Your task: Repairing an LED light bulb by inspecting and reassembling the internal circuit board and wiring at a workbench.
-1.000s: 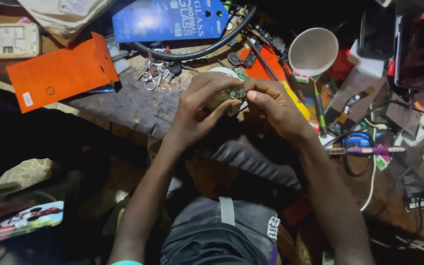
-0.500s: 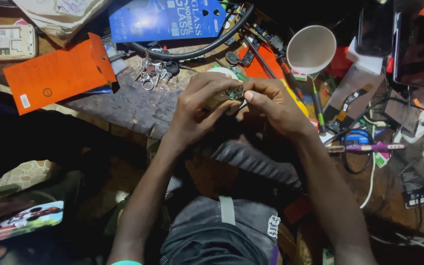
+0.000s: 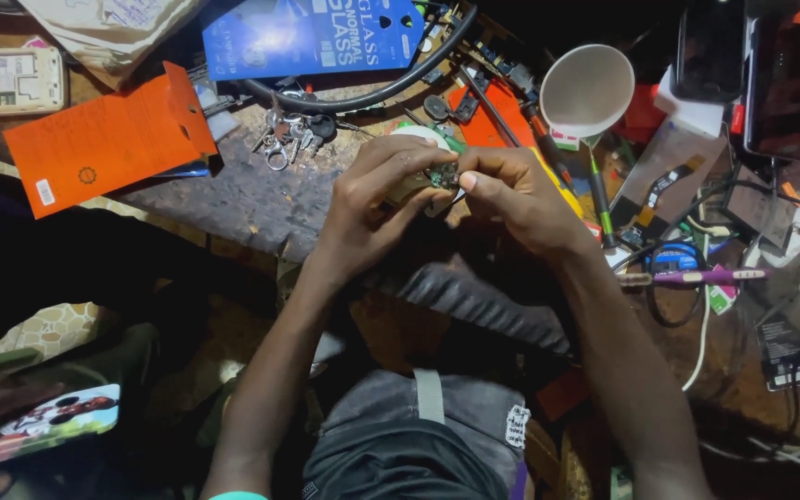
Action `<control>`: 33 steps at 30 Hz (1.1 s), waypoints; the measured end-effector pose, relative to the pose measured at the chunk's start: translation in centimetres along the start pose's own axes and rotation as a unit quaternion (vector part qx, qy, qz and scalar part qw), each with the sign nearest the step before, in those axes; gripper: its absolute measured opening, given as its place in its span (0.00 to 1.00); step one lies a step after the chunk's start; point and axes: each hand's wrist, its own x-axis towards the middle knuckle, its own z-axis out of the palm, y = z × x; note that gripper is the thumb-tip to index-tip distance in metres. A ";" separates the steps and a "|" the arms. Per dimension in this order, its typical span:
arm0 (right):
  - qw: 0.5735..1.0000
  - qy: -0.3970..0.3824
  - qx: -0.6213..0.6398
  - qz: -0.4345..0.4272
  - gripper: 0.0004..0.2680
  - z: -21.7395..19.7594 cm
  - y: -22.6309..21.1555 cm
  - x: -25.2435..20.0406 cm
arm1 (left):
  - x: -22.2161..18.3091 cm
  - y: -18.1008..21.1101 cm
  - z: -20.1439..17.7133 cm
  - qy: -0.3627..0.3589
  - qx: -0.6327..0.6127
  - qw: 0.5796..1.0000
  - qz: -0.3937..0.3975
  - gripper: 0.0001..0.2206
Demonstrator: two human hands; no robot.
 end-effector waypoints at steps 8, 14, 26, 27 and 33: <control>1.000 0.009 0.020 -0.007 0.10 0.3 0.2 -0.1 | -0.2 -0.4 0.0 -0.005 -0.016 1.000 0.001 0.15; 1.000 0.007 0.018 -0.014 0.10 0.3 0.5 -0.1 | -0.2 -0.3 0.1 0.004 -0.018 1.000 -0.005 0.15; 1.000 0.012 0.019 -0.018 0.10 0.5 0.4 -0.2 | 0.0 -0.3 0.2 0.005 -0.040 0.999 -0.013 0.14; 1.000 0.010 0.020 -0.019 0.10 0.4 0.7 -0.2 | 0.0 -0.2 0.2 0.006 -0.044 0.999 -0.019 0.14; 1.000 0.017 0.002 -0.010 0.10 0.4 0.5 -0.3 | 0.2 -0.2 0.1 0.006 -0.057 0.998 -0.027 0.14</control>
